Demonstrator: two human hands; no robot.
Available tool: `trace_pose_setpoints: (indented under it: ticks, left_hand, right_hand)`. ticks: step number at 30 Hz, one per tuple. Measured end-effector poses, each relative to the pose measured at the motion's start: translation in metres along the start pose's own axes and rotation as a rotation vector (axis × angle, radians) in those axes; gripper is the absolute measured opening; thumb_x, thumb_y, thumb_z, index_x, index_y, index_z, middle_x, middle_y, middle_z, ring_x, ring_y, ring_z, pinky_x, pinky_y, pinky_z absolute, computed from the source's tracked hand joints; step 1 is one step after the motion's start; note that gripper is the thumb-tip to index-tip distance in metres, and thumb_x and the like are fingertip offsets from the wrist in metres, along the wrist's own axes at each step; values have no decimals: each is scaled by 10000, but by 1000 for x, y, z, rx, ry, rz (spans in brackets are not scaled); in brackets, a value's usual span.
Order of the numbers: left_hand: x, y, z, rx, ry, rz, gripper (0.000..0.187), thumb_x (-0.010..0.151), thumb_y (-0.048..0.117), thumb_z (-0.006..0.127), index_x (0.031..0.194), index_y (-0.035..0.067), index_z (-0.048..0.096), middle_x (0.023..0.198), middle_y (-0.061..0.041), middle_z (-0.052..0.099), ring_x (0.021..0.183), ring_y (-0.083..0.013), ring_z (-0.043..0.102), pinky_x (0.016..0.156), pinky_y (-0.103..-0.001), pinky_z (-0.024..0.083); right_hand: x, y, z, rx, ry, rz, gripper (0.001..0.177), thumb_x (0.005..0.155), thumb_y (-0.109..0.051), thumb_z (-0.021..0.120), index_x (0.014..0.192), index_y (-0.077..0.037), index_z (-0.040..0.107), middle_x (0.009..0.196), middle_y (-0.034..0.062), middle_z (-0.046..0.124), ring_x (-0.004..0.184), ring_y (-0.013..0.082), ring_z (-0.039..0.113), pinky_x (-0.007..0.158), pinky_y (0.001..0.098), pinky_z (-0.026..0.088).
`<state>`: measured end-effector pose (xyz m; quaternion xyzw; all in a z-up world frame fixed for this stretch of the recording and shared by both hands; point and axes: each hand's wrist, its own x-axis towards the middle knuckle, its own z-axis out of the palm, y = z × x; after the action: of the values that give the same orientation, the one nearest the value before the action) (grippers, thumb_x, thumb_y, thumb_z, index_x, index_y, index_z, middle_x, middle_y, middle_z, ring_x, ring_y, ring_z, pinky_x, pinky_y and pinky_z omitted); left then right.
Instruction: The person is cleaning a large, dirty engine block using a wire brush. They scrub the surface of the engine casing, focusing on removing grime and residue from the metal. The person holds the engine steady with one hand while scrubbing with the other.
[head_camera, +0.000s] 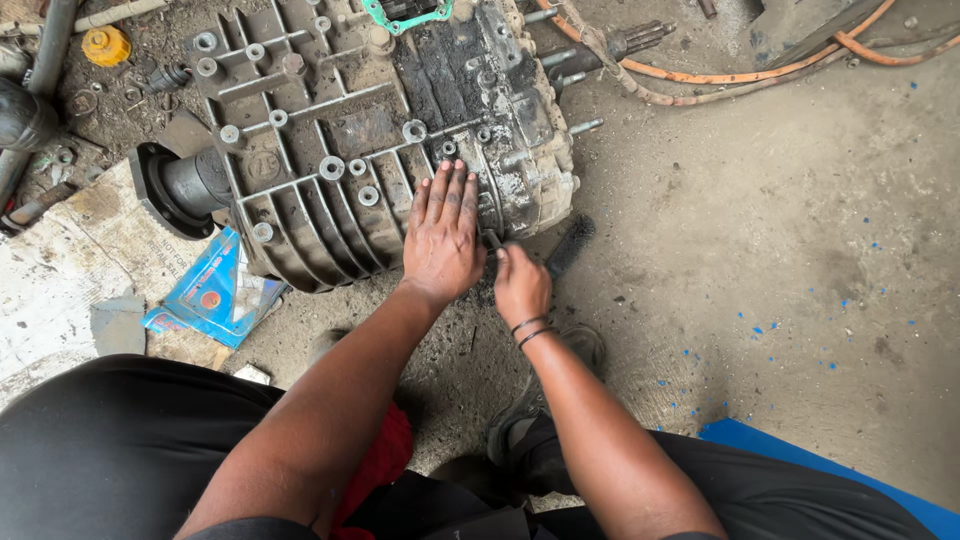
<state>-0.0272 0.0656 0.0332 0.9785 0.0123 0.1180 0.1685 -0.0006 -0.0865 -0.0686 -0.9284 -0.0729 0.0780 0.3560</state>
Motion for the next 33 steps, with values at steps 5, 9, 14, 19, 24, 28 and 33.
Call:
trace_pose_setpoints:
  ticks: [5,9,14,19,24,28,33]
  left_hand:
    - [-1,-1,3,130,-52,-21,840,844,226,602,1573,-62,299,1664,-249,261,1577,-363,152,1276,-515,110]
    - [0,-3,7,133,-17,-3,831,861,217,599,1582,-70,299,1665,-257,260,1577,-365,156,1280,-516,115]
    - [-2,-3,7,81,4,-6,816,858,206,602,1569,-72,315,1659,-259,280,1575,-368,168,1278,-521,121]
    - [0,-1,7,84,22,-24,821,852,201,609,1574,-66,322,1666,-248,287,1581,-358,171,1285,-515,122]
    - [-1,2,2,59,-6,-32,854,817,202,630,1563,-72,318,1657,-250,280,1577,-367,156,1282,-524,110]
    - [2,4,-6,57,-41,-29,921,753,177,658,1565,-79,304,1653,-260,264,1567,-375,145,1270,-522,100]
    - [-1,6,-11,36,-42,-31,921,755,166,674,1568,-71,312,1665,-256,266,1578,-378,144,1282,-517,99]
  right_hand:
    - [-4,10,10,47,243,-76,138,1030,-184,542,1082,-67,593,762,177,706,678,414,700,628,521,514]
    - [6,18,8,-32,168,-99,163,1015,-187,547,1097,-58,603,806,220,710,745,446,694,672,542,517]
    - [11,8,-1,-41,65,-61,202,1027,-229,544,1014,-49,635,829,243,707,792,467,679,691,559,506]
    - [14,0,1,-60,94,-79,204,1018,-214,557,930,-48,639,825,256,694,796,480,664,688,576,497]
    - [14,3,3,-114,96,-75,161,1003,-199,573,937,-73,648,778,253,694,768,474,677,683,578,513]
    - [6,15,5,-248,-10,-121,116,908,-160,607,981,-80,647,767,262,700,741,471,696,680,580,529]
    - [5,18,7,-178,-26,-56,123,970,-179,580,999,-71,633,767,253,707,759,460,703,693,561,537]
